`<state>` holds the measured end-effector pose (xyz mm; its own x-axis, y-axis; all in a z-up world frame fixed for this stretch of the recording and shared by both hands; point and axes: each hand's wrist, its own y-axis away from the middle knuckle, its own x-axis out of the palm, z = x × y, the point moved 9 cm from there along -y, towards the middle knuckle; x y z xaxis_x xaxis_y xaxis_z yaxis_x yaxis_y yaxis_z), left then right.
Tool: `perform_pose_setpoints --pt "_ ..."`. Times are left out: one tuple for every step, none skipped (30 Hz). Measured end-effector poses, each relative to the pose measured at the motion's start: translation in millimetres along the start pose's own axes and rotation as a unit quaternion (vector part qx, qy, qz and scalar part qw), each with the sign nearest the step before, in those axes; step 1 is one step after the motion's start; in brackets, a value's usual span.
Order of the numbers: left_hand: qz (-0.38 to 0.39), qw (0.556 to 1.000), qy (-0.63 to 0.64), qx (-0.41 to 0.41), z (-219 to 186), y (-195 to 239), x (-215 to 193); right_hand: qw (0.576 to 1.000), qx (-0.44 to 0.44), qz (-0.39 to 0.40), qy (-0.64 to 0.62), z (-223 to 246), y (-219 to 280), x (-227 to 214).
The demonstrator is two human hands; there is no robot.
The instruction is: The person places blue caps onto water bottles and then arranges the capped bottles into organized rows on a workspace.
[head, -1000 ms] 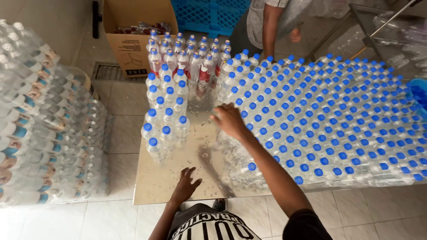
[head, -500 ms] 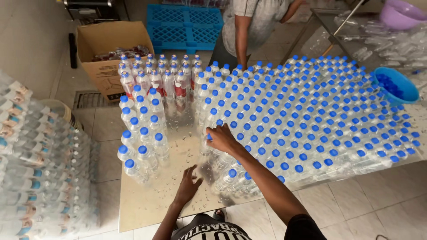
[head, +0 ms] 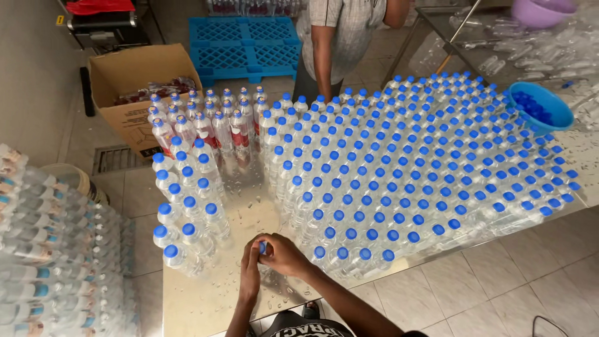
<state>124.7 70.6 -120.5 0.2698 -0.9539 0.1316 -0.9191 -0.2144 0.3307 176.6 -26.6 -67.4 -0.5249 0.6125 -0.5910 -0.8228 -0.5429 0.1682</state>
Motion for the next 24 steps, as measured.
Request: perform_pose_setpoints --pt "-0.011 1.000 0.008 0.007 -2 1 -3 0.999 0.004 0.007 -0.042 -1 5 3" --pt "-0.022 1.000 0.017 0.015 -3 1 -6 0.996 0.008 0.015 -0.083 -2 9 7" --pt "-0.022 1.000 0.015 0.014 -3 3 -5 0.996 0.008 0.015 -0.085 1 12 5" --pt "-0.029 0.999 0.018 0.022 -5 4 -4 0.988 0.065 0.027 -0.140 -6 16 7" --pt "-0.034 0.999 0.021 0.030 -8 4 -4 0.973 0.121 0.036 -0.194 -12 19 9" --pt "-0.032 0.999 0.019 0.029 -8 3 -2 0.972 0.122 0.035 -0.196 -16 17 12" --pt "-0.041 0.998 0.025 0.031 -8 3 -1 0.972 0.113 0.011 -0.208 -19 15 11" --pt "-0.050 0.998 0.031 0.033 -7 2 1 0.970 0.103 -0.012 -0.219 -23 13 9" --pt "-0.050 0.998 0.030 0.033 -8 1 2 0.970 0.103 -0.013 -0.221 -27 13 10" --pt "-0.048 0.998 0.039 0.021 -7 0 3 0.963 0.109 -0.021 -0.245 -33 13 10" --pt "-0.045 0.998 0.048 0.008 -5 -1 6 0.956 0.115 -0.029 -0.268 -40 15 10" --pt "-0.043 0.998 0.046 0.008 -9 1 3 0.955 0.116 -0.032 -0.270 -41 16 10" --pt "-0.011 0.999 0.034 0.009 -13 2 6 0.947 0.113 -0.036 -0.298 -42 17 10" --pt "0.020 0.999 0.023 0.011 -17 4 9 0.938 0.111 -0.040 -0.325 -43 19 9" --pt "0.022 0.999 0.023 0.013 -18 8 3 0.939 0.109 -0.042 -0.324 -45 19 10" --pt "0.063 0.998 0.003 0.025 -20 12 3 0.941 0.086 -0.056 -0.321 -44 18 9" --pt "0.103 0.994 -0.016 0.033 -20 21 1 0.943 0.067 -0.069 -0.319 -43 22 11" --pt "0.104 0.994 -0.017 0.032 2 12 -8 0.943 0.068 -0.070 -0.319 -40 23 10" --pt "0.131 0.989 -0.066 0.014 28 6 -14 0.946 0.068 -0.085 -0.306 -37 27 8" --pt "0.157 0.981 -0.116 -0.004 54 1 -21 0.948 0.068 -0.101 -0.293 -34 31 5" --pt "0.157 0.981 -0.116 -0.004 68 -5 -18 0.948 0.068 -0.101 -0.294 -34 32 9" --pt "0.125 0.980 -0.149 0.034 75 -12 -19 0.939 0.082 -0.131 -0.307 -38 34 8" --pt "0.092 0.977 -0.181 0.072 81 -19 -20 0.929 0.094 -0.159 -0.320 -41 37 8" --pt "0.090 0.977 -0.182 0.072 87 -25 -15 0.929 0.093 -0.158 -0.321 -43 37 15"
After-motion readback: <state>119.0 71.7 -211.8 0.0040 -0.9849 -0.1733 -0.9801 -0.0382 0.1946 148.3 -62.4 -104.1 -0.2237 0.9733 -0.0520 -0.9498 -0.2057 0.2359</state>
